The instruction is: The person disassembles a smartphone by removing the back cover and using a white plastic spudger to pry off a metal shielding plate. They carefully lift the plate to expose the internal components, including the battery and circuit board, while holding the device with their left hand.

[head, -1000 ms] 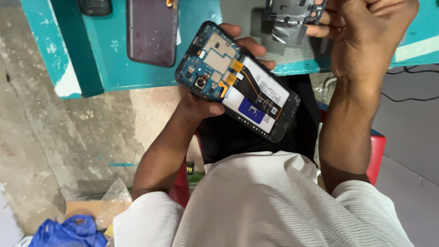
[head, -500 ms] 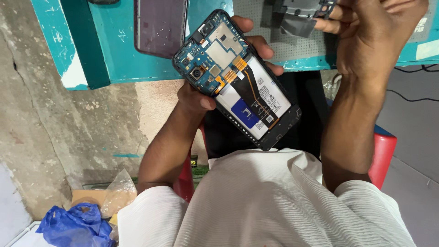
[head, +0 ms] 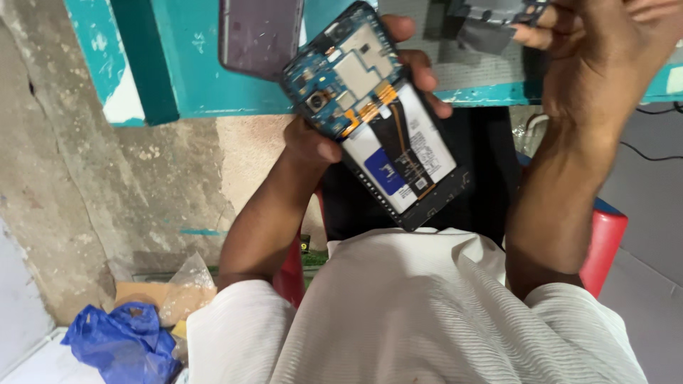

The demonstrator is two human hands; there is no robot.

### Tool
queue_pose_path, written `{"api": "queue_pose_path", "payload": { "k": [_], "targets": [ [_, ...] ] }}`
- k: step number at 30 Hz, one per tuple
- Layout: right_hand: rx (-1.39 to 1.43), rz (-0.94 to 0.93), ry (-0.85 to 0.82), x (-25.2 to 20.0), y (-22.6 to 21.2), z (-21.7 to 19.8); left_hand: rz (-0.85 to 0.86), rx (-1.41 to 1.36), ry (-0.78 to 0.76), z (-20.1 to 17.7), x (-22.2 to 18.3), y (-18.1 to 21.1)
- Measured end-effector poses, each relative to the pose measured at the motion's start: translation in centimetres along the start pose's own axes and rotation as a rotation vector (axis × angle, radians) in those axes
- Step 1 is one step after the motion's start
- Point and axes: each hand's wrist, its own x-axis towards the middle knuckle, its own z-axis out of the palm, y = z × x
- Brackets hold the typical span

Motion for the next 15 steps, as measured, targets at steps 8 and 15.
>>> {"api": "queue_pose_path", "payload": {
  "k": [8, 15],
  "targets": [
    [-1.055, -0.628, -0.119, -3.3, -2.6, 4.1, -0.022, 0.017, -0.133, -0.5, -0.4, 0.4],
    [-1.324, -0.998, -0.359, -3.9, -5.0, 8.9, -0.026, 0.003, -0.090, 0.5, -0.9, 0.6]
  ]
}}
